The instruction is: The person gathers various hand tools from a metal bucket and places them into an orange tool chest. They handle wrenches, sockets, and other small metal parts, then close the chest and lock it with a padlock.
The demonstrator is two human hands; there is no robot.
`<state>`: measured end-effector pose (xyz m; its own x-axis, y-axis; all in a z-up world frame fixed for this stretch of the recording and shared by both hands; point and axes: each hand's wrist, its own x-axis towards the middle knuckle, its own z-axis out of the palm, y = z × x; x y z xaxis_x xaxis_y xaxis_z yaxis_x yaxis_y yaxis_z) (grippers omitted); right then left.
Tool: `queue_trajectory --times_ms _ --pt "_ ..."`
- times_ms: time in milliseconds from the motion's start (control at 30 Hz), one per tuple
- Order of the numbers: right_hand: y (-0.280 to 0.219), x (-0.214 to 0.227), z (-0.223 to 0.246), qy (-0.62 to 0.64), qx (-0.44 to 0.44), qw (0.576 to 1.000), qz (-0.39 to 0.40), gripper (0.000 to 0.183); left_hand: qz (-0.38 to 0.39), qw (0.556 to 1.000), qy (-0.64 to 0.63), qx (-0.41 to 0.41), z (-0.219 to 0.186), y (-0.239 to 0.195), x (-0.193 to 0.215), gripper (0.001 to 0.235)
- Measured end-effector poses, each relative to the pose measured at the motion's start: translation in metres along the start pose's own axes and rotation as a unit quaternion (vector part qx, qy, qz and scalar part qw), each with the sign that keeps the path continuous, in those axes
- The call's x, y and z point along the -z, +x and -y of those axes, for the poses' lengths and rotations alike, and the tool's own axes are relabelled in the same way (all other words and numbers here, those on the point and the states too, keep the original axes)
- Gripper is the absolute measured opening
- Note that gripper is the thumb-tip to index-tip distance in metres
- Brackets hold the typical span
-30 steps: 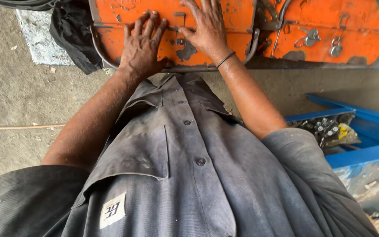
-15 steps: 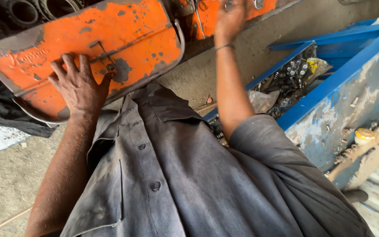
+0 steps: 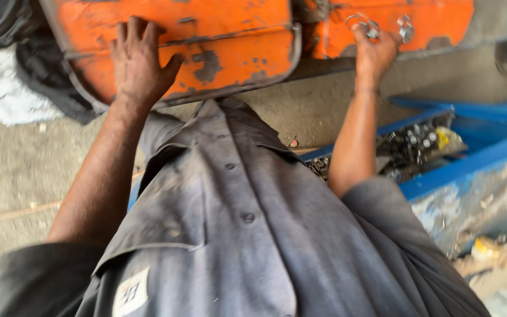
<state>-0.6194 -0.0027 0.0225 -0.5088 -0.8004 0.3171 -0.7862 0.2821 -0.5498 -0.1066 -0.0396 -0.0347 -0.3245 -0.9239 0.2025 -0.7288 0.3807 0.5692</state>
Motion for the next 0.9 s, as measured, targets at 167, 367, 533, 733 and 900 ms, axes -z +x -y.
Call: queue_trajectory --times_ms 167,367,533,733,900 --pt "-0.072 -0.041 0.107 0.321 -0.227 0.908 0.145 0.039 0.034 0.97 -0.231 0.073 -0.02 0.015 0.003 0.028" --pt "-0.134 -0.083 0.22 0.402 -0.314 0.805 0.303 0.058 0.109 0.892 -0.433 0.076 -0.078 0.02 0.004 0.045" --pt "-0.15 -0.082 0.235 0.401 -0.356 0.726 0.431 0.071 0.054 0.929 -0.361 0.053 -0.08 0.008 0.012 0.038" --pt "-0.165 -0.087 0.207 0.306 -0.282 0.733 0.538 0.058 0.117 0.939 -0.309 0.093 -0.061 -0.008 0.008 0.025" --pt "-0.137 -0.101 0.183 0.102 -0.037 0.895 0.432 0.04 0.174 0.952 -0.242 0.078 -0.045 -0.016 0.012 0.02"
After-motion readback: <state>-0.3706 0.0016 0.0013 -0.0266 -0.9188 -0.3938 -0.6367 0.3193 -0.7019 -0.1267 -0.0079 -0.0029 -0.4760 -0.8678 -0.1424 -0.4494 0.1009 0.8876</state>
